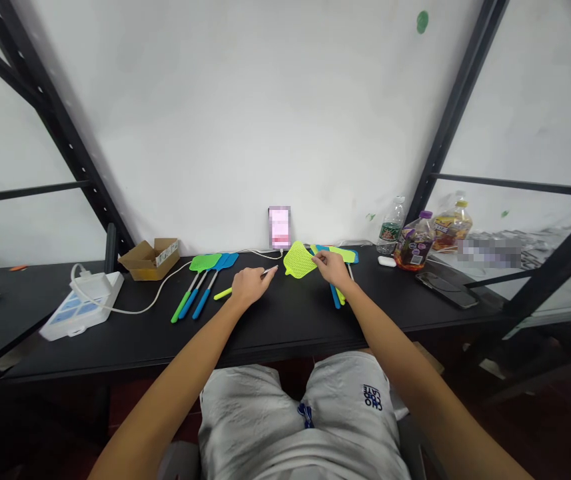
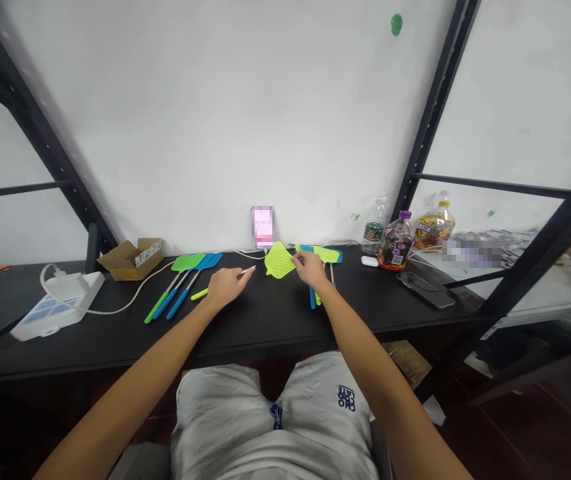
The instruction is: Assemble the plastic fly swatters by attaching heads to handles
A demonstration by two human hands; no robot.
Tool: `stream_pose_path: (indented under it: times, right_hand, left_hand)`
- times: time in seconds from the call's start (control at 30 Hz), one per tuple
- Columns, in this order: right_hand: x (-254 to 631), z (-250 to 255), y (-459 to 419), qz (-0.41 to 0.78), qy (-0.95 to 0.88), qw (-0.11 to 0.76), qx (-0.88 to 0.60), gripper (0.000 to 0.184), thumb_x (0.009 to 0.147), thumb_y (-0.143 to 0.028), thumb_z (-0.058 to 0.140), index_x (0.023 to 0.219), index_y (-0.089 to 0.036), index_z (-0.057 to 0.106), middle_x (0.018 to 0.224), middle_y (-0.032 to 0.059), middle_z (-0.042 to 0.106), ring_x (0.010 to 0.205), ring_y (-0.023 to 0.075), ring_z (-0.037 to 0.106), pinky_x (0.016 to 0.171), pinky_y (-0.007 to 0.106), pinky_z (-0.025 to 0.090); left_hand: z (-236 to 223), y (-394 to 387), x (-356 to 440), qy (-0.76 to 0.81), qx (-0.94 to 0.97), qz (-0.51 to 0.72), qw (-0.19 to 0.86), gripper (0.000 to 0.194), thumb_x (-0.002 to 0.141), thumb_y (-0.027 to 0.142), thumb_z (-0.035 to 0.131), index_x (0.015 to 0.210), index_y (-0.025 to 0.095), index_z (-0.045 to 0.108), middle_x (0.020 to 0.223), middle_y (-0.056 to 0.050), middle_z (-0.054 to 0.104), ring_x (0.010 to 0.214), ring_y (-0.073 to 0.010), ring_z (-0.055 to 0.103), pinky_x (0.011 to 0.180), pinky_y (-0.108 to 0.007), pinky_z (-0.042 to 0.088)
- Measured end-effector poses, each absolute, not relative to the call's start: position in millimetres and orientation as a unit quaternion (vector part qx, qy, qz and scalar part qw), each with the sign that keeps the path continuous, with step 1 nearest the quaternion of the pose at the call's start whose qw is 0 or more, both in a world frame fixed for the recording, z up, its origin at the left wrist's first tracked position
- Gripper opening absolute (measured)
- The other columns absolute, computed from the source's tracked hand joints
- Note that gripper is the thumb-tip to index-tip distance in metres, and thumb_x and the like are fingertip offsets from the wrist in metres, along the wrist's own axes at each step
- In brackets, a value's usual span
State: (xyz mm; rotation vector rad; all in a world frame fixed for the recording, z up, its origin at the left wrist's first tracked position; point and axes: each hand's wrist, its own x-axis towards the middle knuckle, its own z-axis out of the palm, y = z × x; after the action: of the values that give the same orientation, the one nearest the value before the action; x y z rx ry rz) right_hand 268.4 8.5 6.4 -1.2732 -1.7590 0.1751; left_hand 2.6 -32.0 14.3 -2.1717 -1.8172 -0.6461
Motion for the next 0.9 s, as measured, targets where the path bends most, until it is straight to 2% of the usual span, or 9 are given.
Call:
stream_pose_path:
  times: [0.27,0.67,0.8,0.9]
  right_hand:
    - [269,1,12,0.062,-0.732,0.404,-0.546,0.014,0.084,-0.025,0.056,0.091,-0.019,0.067,0.066,-0.0003,0.063,0.063,0.0154,0.056,0.063,0.026,0.04]
    - [272,-1,8,0.047,-0.742,0.363,-0.561,0.013,0.082,-0.017,0.055,0.088,-0.02,0.066,0.08,0.0039,0.069,0.072,0.0173,0.06,0.065,0.026,0.041]
    - [268,11,4,0.022,-0.724,0.41,-0.555,0.013,0.084,-0.019,0.052,0.087,-0.02,0.065,0.083,0.0051,0.07,0.076,0.0185,0.063,0.072,0.029,0.045]
    - [257,36,-25,-0.01,-0.696,0.522,-0.494,0.017,0.089,-0.026,0.049,0.087,-0.019,0.065,0.082,0.006,0.07,0.077,0.0193,0.064,0.073,0.03,0.048]
  left_hand:
    - [14,-31,2,-0.625,-0.74,-0.224,0.107,0.074,0.089,0.072,0.02,0.074,0.02,0.071,0.075,-0.012,0.069,0.077,-0.0254,0.065,0.065,-0.03,0.038]
    - [16,-32,2,-0.623,-0.744,-0.226,0.088,0.071,0.089,0.071,0.024,0.074,0.019,0.07,0.074,-0.012,0.069,0.077,-0.0254,0.065,0.064,-0.029,0.038]
    - [15,-33,2,-0.622,-0.743,-0.228,0.094,0.071,0.089,0.071,0.024,0.074,0.02,0.07,0.075,-0.012,0.069,0.077,-0.0252,0.065,0.065,-0.029,0.037]
    - [15,-33,1,-0.623,-0.741,-0.231,0.096,0.072,0.089,0.071,0.022,0.073,0.02,0.07,0.074,-0.011,0.068,0.077,-0.0248,0.065,0.064,-0.029,0.037]
